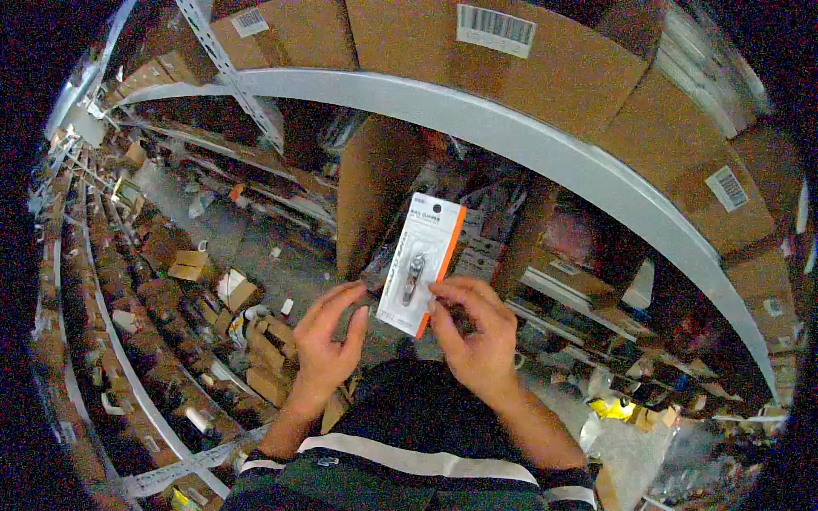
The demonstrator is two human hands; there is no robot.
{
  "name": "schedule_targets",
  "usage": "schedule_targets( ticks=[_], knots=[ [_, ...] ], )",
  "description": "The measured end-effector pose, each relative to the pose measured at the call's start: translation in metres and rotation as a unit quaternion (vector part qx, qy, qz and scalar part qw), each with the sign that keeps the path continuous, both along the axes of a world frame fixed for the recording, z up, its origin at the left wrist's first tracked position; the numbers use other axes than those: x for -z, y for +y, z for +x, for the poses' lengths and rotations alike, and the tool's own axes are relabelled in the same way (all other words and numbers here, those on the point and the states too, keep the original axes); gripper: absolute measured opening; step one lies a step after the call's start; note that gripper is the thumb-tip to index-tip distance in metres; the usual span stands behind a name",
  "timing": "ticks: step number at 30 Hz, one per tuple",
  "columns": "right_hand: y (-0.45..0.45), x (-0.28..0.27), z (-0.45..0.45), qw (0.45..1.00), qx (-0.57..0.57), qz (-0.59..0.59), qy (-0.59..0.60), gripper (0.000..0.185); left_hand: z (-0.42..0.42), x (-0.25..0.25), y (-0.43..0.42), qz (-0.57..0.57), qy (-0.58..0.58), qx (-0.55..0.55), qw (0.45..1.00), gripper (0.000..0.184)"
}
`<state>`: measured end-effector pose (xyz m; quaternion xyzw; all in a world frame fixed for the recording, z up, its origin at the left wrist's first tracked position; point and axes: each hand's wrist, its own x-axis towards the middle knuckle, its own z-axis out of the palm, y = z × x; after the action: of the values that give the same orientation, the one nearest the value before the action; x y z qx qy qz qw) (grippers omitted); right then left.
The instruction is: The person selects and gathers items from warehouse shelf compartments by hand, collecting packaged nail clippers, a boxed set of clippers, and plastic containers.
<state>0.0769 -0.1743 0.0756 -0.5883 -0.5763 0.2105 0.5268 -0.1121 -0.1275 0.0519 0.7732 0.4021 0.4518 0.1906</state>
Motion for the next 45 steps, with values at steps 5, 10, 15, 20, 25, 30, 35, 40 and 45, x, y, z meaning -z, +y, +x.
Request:
schedule_targets(
  ticks=[5,10,15,20,25,30,35,40,45],
  knots=[
    [0.029,-0.034,-0.009,0.974,0.046,0.017,-0.22,0.025,0.011,0.002,0.026,0.02,0.19,0.09,0.977,0.031],
    [0.047,-0.054,-0.018,0.959,0.098,0.047,-0.262,0.025,0.042,0.018,0.06,-0.074,0.29,0.075,0.951,0.04],
    [0.04,-0.051,-0.024,0.951,0.163,0.053,-0.256,0.022,0.049,0.009,0.073,-0.201,0.386,0.151,0.888,0.041],
    [0.041,-0.048,-0.017,0.954,0.164,0.033,-0.247,0.024,0.027,0.006,0.06,0.004,0.369,0.134,0.919,0.035],
    [0.044,-0.055,-0.012,0.967,0.155,0.02,-0.2,0.022,-0.043,-0.049,0.042,0.072,0.09,0.156,0.981,0.026],
    [0.07,-0.009,-0.003,0.984,0.095,-0.026,-0.149,0.019,-0.093,-0.043,0.032,0.008,-0.041,0.095,0.995,0.024],
    [0.102,0.03,0.001,0.978,0.066,-0.186,-0.062,0.027,-0.104,-0.012,0.029,-0.033,-0.156,0.099,0.982,0.022],
    [0.137,0.029,-0.009,0.976,0.061,-0.179,-0.106,0.033,-0.091,-0.005,0.037,-0.069,-0.144,0.169,0.973,0.024],
    [0.16,0.047,-0.014,0.88,0.05,-0.246,-0.404,0.04,-0.081,-0.001,0.046,-0.056,-0.138,0.225,0.963,0.02]
  ],
)
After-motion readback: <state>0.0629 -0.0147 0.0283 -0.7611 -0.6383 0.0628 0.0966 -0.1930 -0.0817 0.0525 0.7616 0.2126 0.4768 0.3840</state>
